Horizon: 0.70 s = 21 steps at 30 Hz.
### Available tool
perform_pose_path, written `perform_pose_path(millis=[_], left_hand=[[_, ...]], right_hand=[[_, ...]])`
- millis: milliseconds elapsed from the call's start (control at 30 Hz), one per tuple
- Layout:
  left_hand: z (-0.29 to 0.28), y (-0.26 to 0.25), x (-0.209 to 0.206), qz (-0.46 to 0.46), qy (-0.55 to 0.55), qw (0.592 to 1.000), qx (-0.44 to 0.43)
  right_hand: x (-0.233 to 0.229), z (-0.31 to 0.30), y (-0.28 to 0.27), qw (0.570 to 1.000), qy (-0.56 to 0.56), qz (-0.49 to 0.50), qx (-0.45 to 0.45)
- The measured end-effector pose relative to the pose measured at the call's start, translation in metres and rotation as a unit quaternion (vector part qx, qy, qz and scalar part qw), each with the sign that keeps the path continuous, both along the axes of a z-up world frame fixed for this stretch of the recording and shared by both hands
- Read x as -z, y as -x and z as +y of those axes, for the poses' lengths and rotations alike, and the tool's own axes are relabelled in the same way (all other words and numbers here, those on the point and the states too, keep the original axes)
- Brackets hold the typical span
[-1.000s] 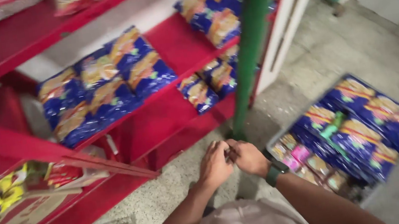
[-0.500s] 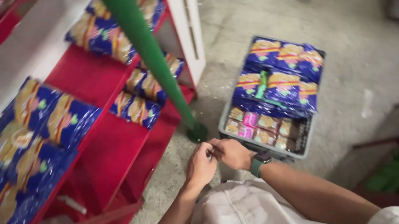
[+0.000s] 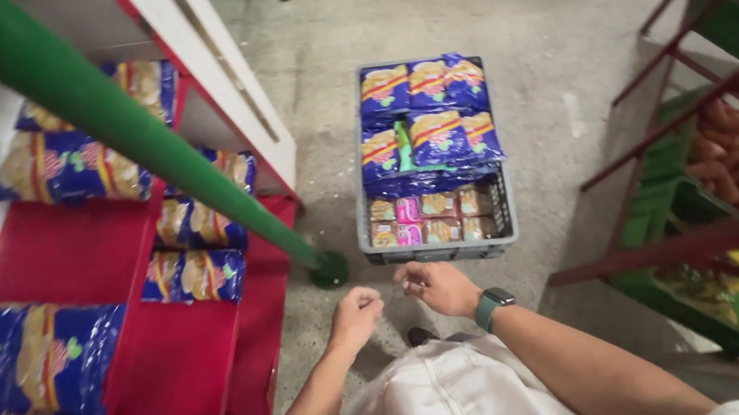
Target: Stocking grocery shelves with bags of food from a plastic crate.
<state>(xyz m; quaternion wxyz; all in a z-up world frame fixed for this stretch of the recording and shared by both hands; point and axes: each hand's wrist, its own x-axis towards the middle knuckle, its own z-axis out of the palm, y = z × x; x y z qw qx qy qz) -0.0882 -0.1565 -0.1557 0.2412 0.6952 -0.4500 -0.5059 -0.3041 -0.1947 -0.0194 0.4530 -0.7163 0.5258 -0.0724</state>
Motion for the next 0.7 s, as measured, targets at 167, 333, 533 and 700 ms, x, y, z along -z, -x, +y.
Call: perform_pose_path(millis=[167, 333, 533, 700], left_hand=[[0.019, -0.006, 0.021, 0.074, -0.098, 0.992, -0.040], [0.021, -0.005, 0.010, 0.035, -0.162, 0.986, -0.011], [0.003, 0.006, 0.017, 0.029, -0.192, 0.981, -0.010], [-0.034, 0.031, 0.016, 0.030, -0.199, 0.979, -0.035]], right_hand=[[0.009, 0.020, 0.019, 0.996, -0.043, 0.021, 0.082], [0.021, 0.034, 0.041, 0.991, -0.041, 0.010, 0.130], [0.046, 0.018, 0.064, 0.975, -0.103, -0.024, 0.197], [0.060, -0.024, 0.090, 0.978, -0.109, -0.020, 0.175]])
